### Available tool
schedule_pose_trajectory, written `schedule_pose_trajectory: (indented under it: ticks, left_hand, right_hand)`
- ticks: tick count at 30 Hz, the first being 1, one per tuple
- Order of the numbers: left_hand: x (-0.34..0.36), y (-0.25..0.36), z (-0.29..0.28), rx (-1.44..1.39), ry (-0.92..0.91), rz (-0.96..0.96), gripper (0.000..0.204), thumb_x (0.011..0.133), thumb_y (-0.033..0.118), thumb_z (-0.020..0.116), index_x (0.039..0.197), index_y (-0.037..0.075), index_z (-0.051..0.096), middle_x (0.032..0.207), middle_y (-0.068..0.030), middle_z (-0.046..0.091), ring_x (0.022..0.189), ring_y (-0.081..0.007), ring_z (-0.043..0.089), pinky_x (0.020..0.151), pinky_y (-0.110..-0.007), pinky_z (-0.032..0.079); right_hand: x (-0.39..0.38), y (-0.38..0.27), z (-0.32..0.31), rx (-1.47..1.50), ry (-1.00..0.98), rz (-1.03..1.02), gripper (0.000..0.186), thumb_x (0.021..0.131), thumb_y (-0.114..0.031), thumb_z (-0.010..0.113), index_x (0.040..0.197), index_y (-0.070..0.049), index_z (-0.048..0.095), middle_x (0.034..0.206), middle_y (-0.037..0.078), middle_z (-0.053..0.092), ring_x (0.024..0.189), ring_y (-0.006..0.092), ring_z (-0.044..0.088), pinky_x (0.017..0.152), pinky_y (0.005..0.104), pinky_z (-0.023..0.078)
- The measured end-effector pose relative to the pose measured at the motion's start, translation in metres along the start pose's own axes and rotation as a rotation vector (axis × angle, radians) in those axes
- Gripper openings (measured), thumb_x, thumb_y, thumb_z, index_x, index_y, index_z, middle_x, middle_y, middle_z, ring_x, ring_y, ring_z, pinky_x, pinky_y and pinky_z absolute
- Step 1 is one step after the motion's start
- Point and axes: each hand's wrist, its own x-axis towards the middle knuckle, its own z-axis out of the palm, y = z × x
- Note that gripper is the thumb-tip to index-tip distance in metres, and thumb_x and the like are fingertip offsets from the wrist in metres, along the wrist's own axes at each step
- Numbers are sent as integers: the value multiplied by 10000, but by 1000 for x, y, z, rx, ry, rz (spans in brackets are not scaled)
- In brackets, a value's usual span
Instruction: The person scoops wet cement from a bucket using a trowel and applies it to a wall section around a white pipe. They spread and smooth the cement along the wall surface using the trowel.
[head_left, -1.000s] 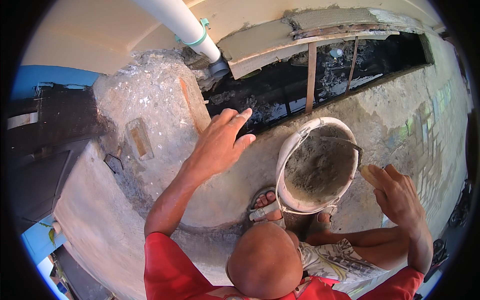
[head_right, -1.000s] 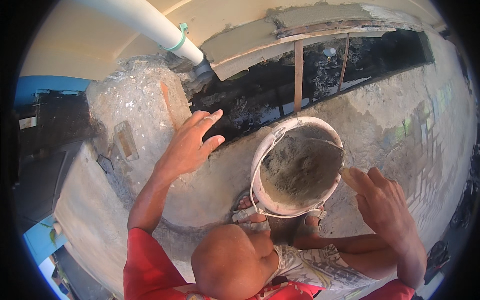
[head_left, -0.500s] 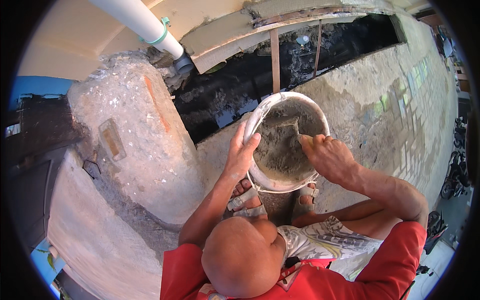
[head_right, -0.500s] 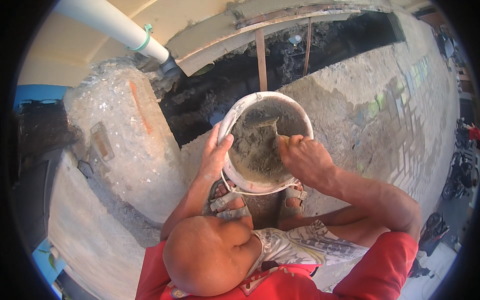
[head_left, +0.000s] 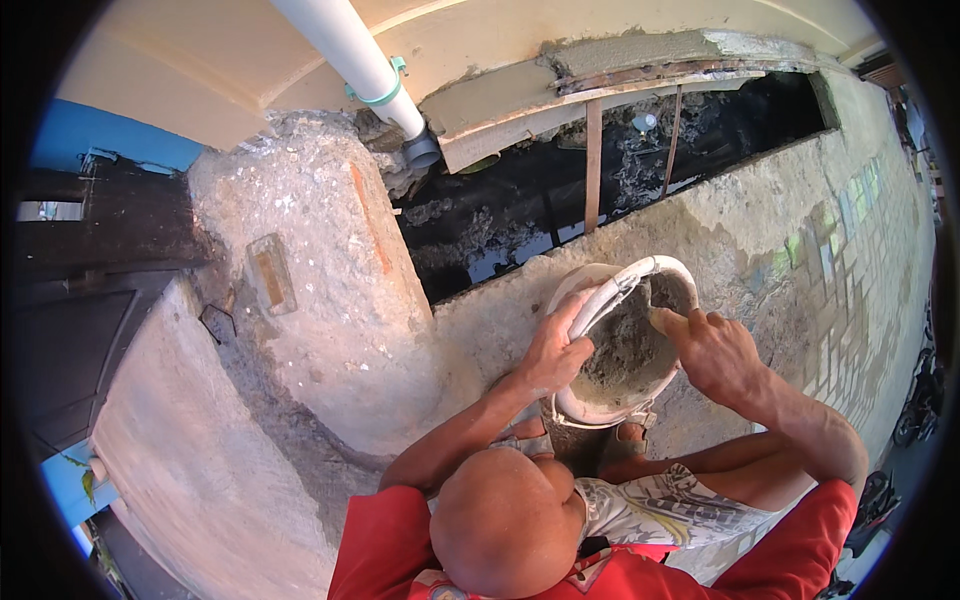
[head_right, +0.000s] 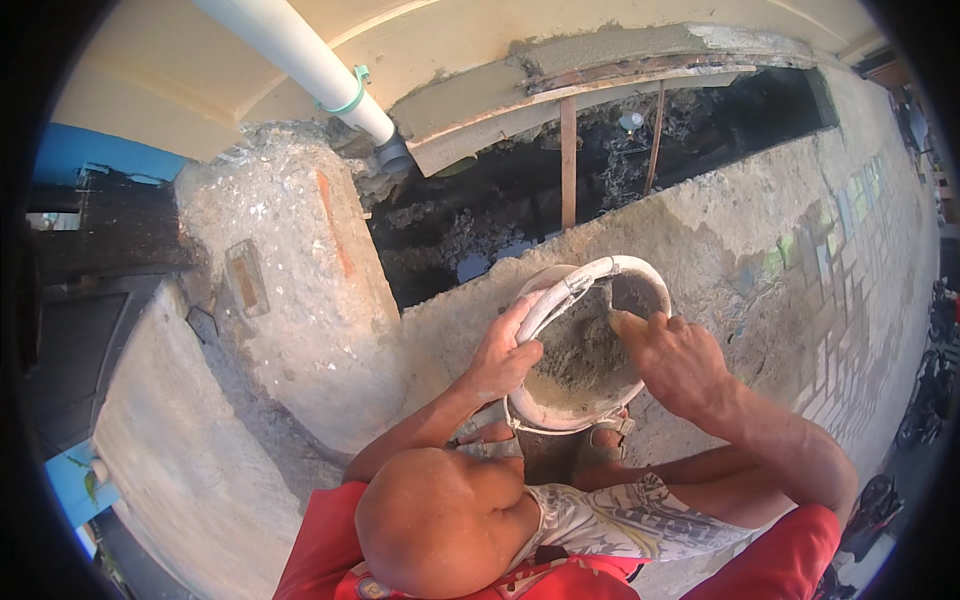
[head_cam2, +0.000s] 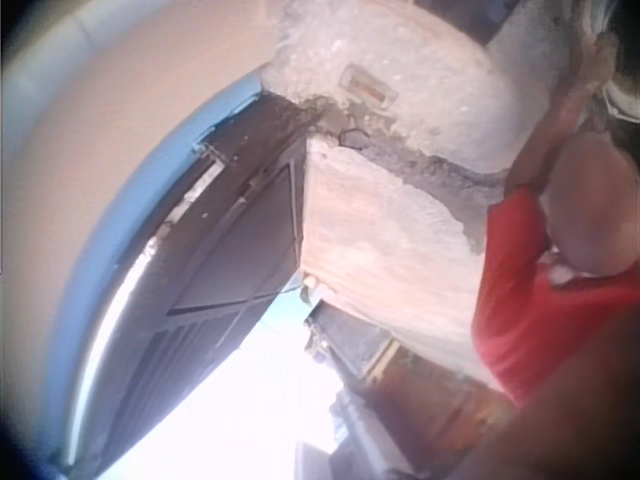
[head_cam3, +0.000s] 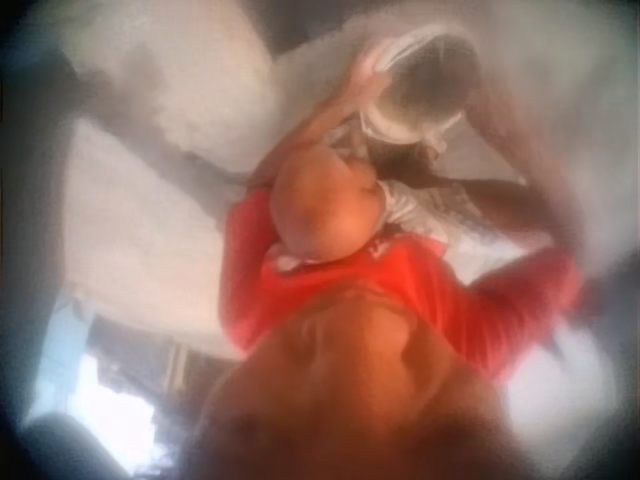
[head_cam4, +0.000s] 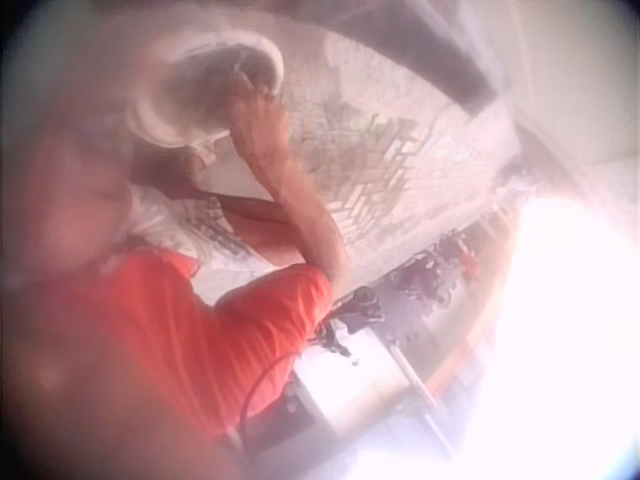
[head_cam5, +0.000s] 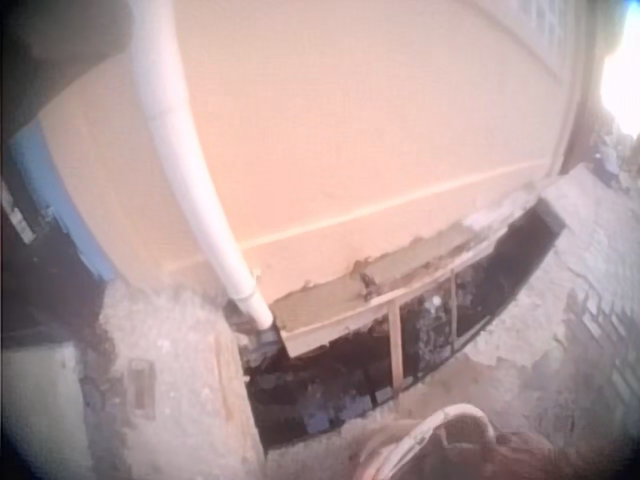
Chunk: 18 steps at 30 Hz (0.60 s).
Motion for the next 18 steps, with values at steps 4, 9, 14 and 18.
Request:
schedule_pose_trajectory:
  ticks: [4, 9, 14, 18]
  left_hand:
    - [9, 17, 8, 54, -9, -69, 604, 762, -49, 469, 1366, -35, 457, 1237, -209, 581, 1175, -246, 549, 997, -336, 427]
    - [22, -10, 3, 57, 15, 48, 607, 754, -47, 478, 1360, -42, 465, 1208, -190, 606, 1092, -225, 589, 937, -327, 463]
    - [23, -10, 2, 14, 67, -16, 614, 751, -54, 478, 1365, -45, 463, 1183, -176, 623, 1036, -196, 600, 880, -308, 482]
    - [18, -2, 1, -18, 97, -86, 610, 758, -61, 466, 1368, -43, 463, 1191, -170, 618, 1004, -173, 600, 845, -287, 488]
  right_hand:
    - [-11, -17, 20, -98, -63, -107, 467, 901, -134, 544, 1301, 84, 442, 825, 231, 603, 706, 339, 670, 549, 396, 567]
    - [-30, -27, 45, -93, -68, -149, 501, 904, -206, 548, 1319, 58, 454, 870, 272, 607, 734, 391, 666, 582, 412, 573]
    - [-46, -8, 29, 102, 0, 25, 482, 851, -125, 599, 1327, -117, 520, 823, 176, 615, 722, 357, 674, 554, 433, 554]
    - [-43, -4, 8, 215, 167, 178, 508, 809, -57, 612, 1299, -174, 551, 746, 133, 618, 636, 359, 657, 541, 451, 537]
